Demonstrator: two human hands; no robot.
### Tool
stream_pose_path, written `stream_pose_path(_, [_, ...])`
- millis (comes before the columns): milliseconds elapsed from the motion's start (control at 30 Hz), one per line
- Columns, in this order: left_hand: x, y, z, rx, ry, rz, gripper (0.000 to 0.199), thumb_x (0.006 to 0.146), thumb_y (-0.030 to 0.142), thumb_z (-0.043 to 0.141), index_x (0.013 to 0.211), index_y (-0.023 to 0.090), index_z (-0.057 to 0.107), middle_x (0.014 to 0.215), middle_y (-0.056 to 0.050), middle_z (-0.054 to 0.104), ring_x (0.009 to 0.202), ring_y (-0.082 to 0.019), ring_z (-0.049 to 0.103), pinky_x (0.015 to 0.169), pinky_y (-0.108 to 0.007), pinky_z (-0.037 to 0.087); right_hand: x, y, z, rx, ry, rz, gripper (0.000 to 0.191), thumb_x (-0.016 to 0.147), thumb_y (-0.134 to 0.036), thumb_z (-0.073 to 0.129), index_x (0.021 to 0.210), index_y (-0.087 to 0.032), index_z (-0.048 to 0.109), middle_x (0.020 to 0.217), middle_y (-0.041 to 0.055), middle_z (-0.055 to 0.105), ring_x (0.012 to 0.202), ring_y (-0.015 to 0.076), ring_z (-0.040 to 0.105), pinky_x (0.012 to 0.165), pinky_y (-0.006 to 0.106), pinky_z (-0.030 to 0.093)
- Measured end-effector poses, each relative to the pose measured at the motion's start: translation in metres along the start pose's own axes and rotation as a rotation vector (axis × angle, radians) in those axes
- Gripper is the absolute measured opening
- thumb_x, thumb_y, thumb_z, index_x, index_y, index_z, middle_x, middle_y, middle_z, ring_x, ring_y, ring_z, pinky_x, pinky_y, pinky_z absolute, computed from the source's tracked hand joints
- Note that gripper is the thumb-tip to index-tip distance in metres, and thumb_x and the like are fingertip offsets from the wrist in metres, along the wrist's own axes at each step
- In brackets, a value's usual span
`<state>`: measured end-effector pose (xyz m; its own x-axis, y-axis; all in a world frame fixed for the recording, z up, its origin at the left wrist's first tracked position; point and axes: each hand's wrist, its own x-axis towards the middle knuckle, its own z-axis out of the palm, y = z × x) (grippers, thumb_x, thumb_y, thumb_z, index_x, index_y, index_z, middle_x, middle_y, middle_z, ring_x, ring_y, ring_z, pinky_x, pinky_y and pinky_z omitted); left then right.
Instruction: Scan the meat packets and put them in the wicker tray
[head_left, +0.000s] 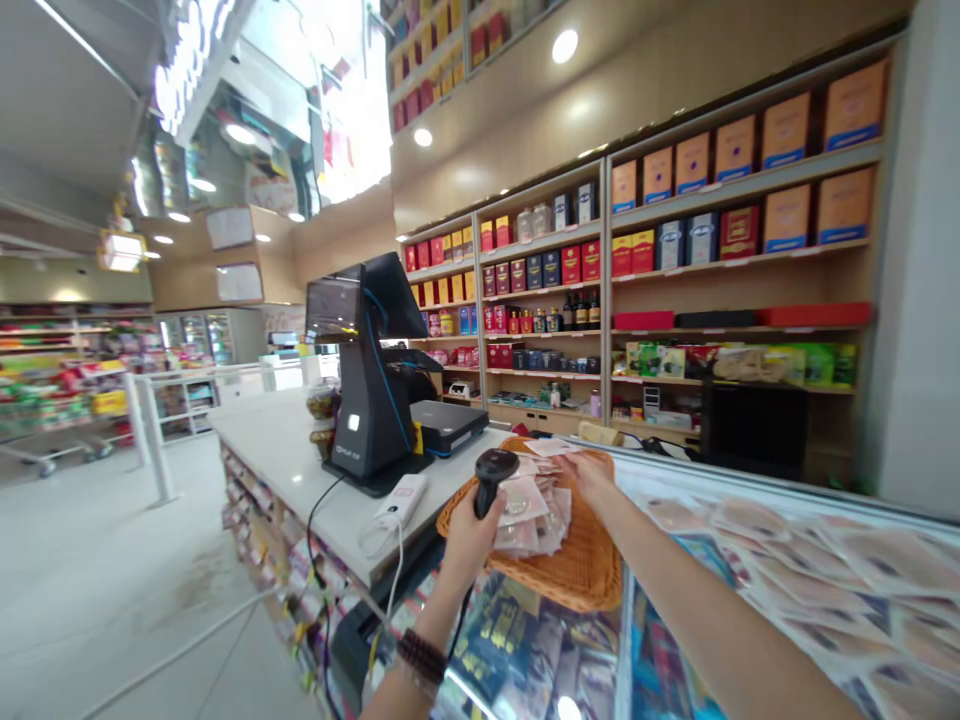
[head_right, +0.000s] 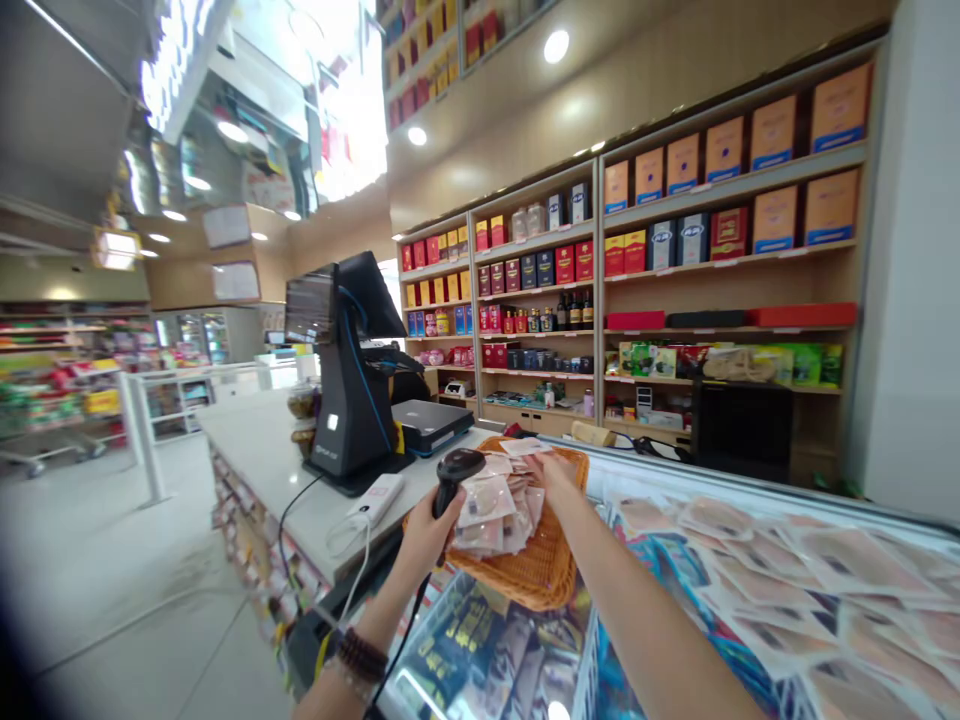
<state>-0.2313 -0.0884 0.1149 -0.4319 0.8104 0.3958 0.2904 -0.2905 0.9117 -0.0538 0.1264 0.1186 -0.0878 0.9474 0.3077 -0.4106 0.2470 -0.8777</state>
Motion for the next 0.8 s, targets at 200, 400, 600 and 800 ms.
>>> stream_pose_path(200, [-0.011,-0.019,-0.015,0.002,0.024,-0.016,0.053,0.08,0.072,0.082,0.09,0.021,0.071,0.057,0.002,0.058,0.057,-0.024,0.063,0.054,-0.031,0.048,-0.019,0.004,0.02,0.058,-0.057,0.321,0.016,0.08,-0.01,0.082,0.082,-0.022,0.071,0.085,0.0091,0.084,0.09,0.0264,0.087,0.087,0.035,0.074])
stream_pose_path(400, [-0.021,-0.01,0.009,0.009,-0.043,-0.053,0.054,0.081,0.073,0.079,0.082,0.022,0.062,0.051,0.006,0.05,0.045,-0.015,0.051,0.048,-0.026,0.038,-0.046,-0.03,-0.047,0.056,-0.014,0.301,0.015,0.083,-0.001,0.08,0.086,-0.016,0.077,0.091,0.0128,0.087,0.093,0.0253,0.087,0.092,0.031,0.072])
stream_pose_path(600, [-0.033,0.016,0.057,-0.12,-0.215,-0.019,0.054,0.083,0.073,0.077,0.085,0.023,0.059,0.05,0.007,0.051,0.04,-0.012,0.048,0.043,-0.023,0.036,-0.081,-0.094,-0.153,0.004,0.257,0.256,0.014,0.09,-0.004,0.079,0.089,-0.018,0.078,0.082,0.009,0.085,0.079,0.0182,0.085,0.075,0.019,0.07])
stream_pose_path(800, [-0.049,0.037,0.123,-0.232,-0.365,0.03,0.055,0.082,0.072,0.08,0.081,0.023,0.055,0.05,0.008,0.051,0.038,-0.01,0.046,0.042,-0.022,0.033,-0.13,-0.144,-0.257,-0.166,0.493,0.099,0.015,0.082,-0.01,0.089,0.083,-0.019,0.077,0.079,0.0065,0.083,0.074,0.0189,0.081,0.071,0.025,0.071])
